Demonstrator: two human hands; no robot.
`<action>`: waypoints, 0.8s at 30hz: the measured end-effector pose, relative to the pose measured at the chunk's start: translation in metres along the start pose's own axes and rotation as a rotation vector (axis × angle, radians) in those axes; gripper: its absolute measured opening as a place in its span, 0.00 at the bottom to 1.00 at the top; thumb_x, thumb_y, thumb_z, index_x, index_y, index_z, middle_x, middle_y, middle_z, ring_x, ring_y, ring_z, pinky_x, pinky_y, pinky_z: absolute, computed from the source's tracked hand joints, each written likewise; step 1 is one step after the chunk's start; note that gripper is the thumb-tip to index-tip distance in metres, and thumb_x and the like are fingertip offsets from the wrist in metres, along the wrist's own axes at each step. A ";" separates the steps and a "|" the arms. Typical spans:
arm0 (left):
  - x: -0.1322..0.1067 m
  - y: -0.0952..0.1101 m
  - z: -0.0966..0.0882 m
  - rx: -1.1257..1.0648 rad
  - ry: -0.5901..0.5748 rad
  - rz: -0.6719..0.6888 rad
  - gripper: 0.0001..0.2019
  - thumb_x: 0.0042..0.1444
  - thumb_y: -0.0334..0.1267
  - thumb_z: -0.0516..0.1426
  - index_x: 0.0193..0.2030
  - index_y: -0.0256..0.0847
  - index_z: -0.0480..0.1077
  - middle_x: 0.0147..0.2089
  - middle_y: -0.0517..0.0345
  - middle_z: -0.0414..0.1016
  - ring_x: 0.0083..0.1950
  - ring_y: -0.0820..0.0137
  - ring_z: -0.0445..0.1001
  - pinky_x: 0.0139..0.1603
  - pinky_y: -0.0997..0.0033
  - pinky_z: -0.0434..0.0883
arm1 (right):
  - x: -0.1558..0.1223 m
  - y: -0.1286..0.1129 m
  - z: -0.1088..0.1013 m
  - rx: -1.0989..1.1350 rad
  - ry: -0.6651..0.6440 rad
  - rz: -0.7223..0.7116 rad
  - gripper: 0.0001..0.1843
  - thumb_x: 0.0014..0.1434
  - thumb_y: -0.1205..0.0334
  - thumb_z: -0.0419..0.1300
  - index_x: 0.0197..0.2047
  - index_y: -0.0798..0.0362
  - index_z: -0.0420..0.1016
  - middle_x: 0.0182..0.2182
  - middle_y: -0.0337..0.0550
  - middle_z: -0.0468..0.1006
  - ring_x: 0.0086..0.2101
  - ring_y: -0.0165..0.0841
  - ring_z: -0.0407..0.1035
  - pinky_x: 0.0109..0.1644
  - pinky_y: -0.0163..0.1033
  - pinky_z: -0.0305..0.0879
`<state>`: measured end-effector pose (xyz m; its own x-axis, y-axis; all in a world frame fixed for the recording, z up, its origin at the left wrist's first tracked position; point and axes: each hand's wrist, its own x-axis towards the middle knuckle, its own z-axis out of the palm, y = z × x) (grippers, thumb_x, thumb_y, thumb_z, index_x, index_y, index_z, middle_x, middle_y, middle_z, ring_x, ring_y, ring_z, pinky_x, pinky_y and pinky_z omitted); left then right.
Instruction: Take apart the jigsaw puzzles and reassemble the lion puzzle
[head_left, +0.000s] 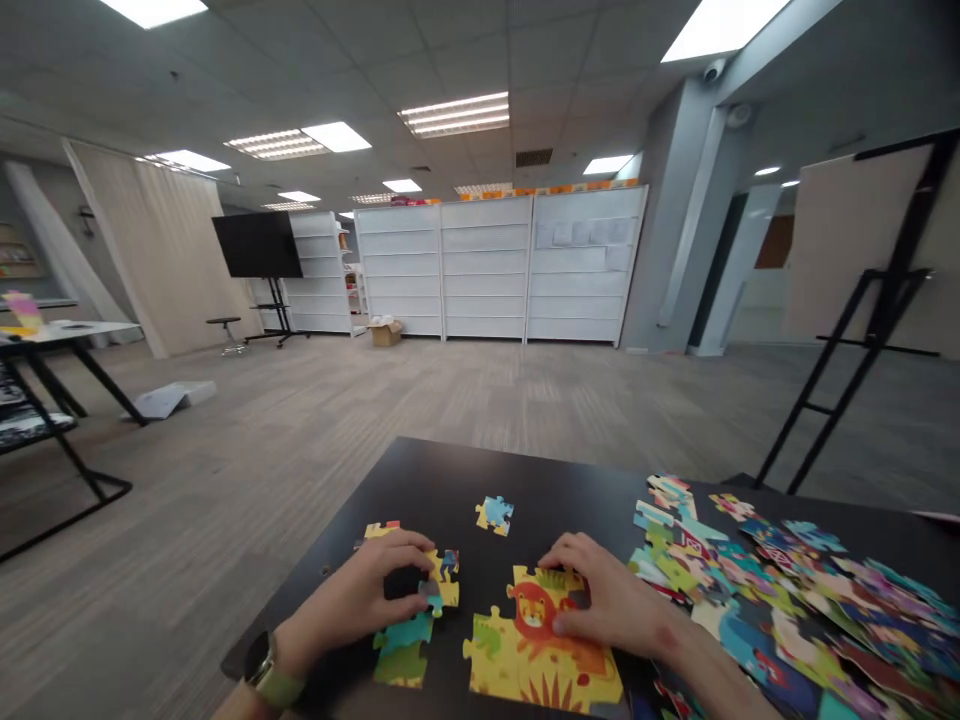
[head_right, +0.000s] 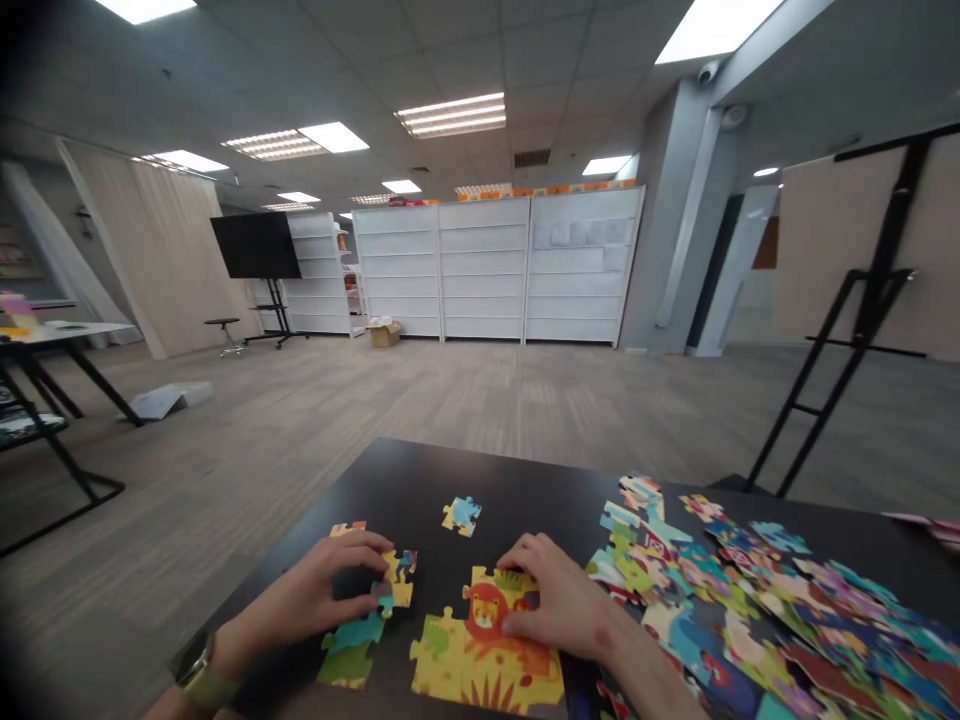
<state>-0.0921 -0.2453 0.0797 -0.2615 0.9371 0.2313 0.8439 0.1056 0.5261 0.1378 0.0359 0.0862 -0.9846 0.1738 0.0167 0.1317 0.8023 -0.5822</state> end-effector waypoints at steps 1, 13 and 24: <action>0.002 0.005 0.002 -0.013 -0.013 0.012 0.10 0.59 0.41 0.63 0.48 0.48 0.76 0.59 0.53 0.73 0.60 0.60 0.72 0.63 0.63 0.67 | 0.000 0.000 0.000 -0.004 0.003 0.001 0.28 0.45 0.55 0.71 0.51 0.49 0.77 0.49 0.45 0.74 0.51 0.44 0.67 0.59 0.47 0.63; -0.011 0.030 0.015 -0.081 -0.128 0.020 0.17 0.52 0.31 0.65 0.49 0.48 0.75 0.57 0.57 0.73 0.58 0.64 0.71 0.63 0.69 0.65 | 0.000 0.000 0.000 0.002 0.007 0.002 0.27 0.46 0.54 0.70 0.51 0.49 0.77 0.50 0.46 0.74 0.51 0.44 0.68 0.59 0.47 0.63; -0.020 0.038 0.020 0.013 -0.125 0.046 0.20 0.47 0.28 0.64 0.46 0.52 0.75 0.53 0.61 0.71 0.53 0.65 0.70 0.57 0.67 0.67 | 0.002 0.003 0.002 -0.003 -0.013 0.023 0.27 0.47 0.55 0.71 0.52 0.51 0.76 0.51 0.47 0.73 0.52 0.44 0.67 0.60 0.47 0.62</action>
<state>-0.0450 -0.2533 0.0785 -0.1627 0.9750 0.1510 0.8597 0.0650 0.5067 0.1357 0.0371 0.0829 -0.9828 0.1844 -0.0072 0.1543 0.8002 -0.5795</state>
